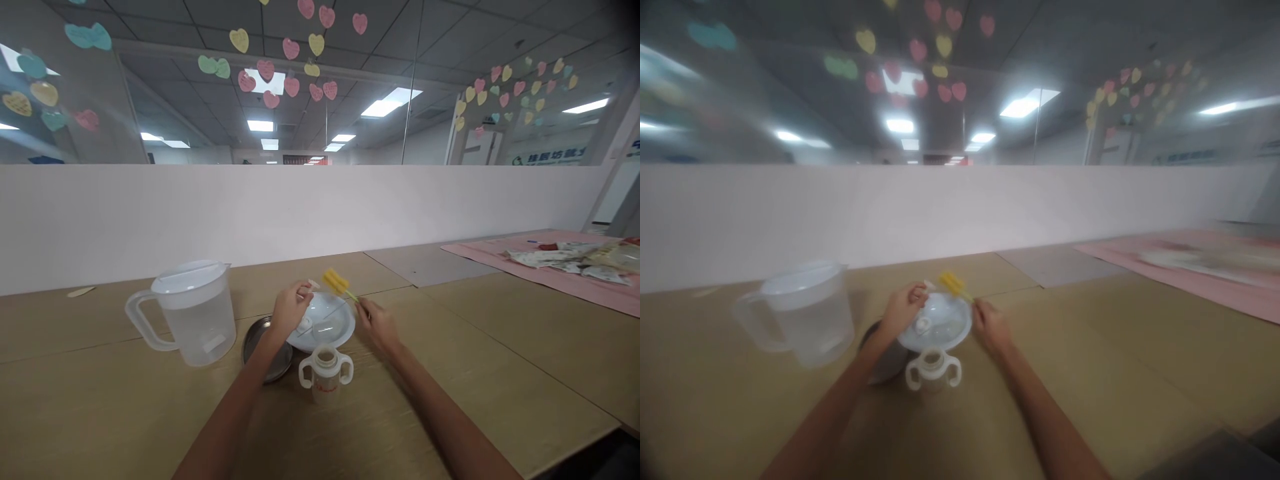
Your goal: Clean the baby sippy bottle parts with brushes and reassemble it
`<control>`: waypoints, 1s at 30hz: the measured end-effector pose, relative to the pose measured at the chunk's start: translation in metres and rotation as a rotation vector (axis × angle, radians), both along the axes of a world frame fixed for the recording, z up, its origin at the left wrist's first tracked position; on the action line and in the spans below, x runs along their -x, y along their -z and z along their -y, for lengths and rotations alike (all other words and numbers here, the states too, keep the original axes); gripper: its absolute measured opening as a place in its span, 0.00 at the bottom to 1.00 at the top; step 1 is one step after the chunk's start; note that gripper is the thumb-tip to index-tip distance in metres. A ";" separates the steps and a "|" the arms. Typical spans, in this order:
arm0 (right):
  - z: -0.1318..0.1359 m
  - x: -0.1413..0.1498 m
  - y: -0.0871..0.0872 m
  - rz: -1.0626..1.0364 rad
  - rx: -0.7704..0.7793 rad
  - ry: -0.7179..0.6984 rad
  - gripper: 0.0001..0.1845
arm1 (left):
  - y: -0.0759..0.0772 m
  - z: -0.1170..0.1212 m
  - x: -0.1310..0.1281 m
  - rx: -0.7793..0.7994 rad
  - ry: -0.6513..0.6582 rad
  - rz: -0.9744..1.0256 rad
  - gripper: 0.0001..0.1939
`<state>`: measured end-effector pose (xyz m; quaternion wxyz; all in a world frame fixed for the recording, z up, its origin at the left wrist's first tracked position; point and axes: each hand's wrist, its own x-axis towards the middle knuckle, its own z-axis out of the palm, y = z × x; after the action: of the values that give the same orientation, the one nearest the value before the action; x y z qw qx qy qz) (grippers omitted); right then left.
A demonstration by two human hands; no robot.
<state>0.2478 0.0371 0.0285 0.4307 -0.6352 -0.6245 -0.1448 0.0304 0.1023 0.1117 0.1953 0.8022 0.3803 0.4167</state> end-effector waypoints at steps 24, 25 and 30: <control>0.013 0.023 -0.004 0.208 -0.451 -0.057 0.14 | -0.018 0.027 -0.009 0.145 0.093 0.157 0.17; 0.013 0.022 -0.004 0.214 -0.457 -0.060 0.14 | -0.017 0.026 -0.009 0.167 0.112 0.170 0.18; 0.014 0.020 -0.005 0.218 -0.478 -0.076 0.13 | -0.019 0.025 -0.010 0.177 0.158 0.222 0.19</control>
<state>0.2277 0.0234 0.0338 0.5038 -0.4720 -0.6388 -0.3394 0.0405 0.0777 0.1303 0.3382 0.7583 0.3273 0.4511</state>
